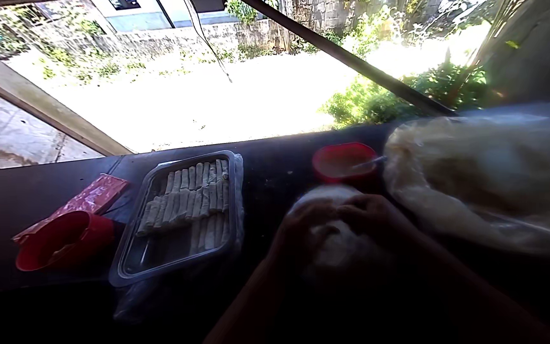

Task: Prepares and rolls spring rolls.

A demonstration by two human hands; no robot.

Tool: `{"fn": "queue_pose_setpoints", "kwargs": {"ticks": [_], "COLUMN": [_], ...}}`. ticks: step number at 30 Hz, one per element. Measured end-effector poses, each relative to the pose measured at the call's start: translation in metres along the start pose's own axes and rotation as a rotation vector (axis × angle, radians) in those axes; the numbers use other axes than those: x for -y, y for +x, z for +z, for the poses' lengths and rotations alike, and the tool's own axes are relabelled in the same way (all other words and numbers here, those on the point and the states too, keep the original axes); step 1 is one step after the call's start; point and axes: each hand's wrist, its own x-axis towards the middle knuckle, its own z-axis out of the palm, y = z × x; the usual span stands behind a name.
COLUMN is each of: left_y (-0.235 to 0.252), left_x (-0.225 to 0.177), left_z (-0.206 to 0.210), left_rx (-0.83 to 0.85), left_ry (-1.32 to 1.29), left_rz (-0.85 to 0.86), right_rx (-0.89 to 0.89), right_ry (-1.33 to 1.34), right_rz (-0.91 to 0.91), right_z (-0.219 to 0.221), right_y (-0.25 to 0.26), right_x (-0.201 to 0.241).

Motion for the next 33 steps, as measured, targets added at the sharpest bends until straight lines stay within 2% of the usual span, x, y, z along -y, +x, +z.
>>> {"fn": "queue_pose_setpoints", "kwargs": {"ticks": [4,8,10,14,17,20,25,27,29,33], "left_y": [-0.002,-0.001,-0.002,-0.002,-0.001,0.002,0.000,-0.003,-0.008,-0.019], "left_x": [0.002,0.004,0.004,-0.001,-0.005,-0.007,-0.013,-0.015,-0.016,-0.017], "left_z": [0.005,0.005,0.005,0.005,0.004,0.001,-0.007,-0.013,-0.024,-0.059], "left_rx": [-0.037,-0.077,-0.103,-0.122,-0.089,-0.025,0.032,0.021,-0.047,-0.364], "left_ry": [0.175,0.216,0.193,0.156,0.121,0.105,0.121,0.057,-0.122,-0.513], "left_rz": [0.113,0.078,0.031,-0.067,-0.140,-0.153,-0.207,-0.289,-0.443,-0.737], "right_rx": [0.028,0.074,0.076,0.110,0.022,-0.043,-0.004,0.029,-0.015,-0.131], "right_ry": [0.078,0.068,0.030,-0.153,-0.325,-0.454,-0.475,-0.396,-0.360,-0.431], "right_rz": [0.046,0.059,-0.015,-0.335,-0.444,-0.491,-0.464,-0.467,-0.452,-0.440], "right_z": [-0.001,-0.011,-0.018,-0.023,-0.015,-0.014,-0.012,-0.013,-0.020,-0.032], "right_y": [0.000,-0.002,-0.003,-0.006,-0.005,-0.002,-0.001,0.000,0.000,0.006], "right_x": [-0.001,-0.001,-0.004,-0.013,-0.019,-0.022,-0.019,-0.016,-0.014,-0.025]}}
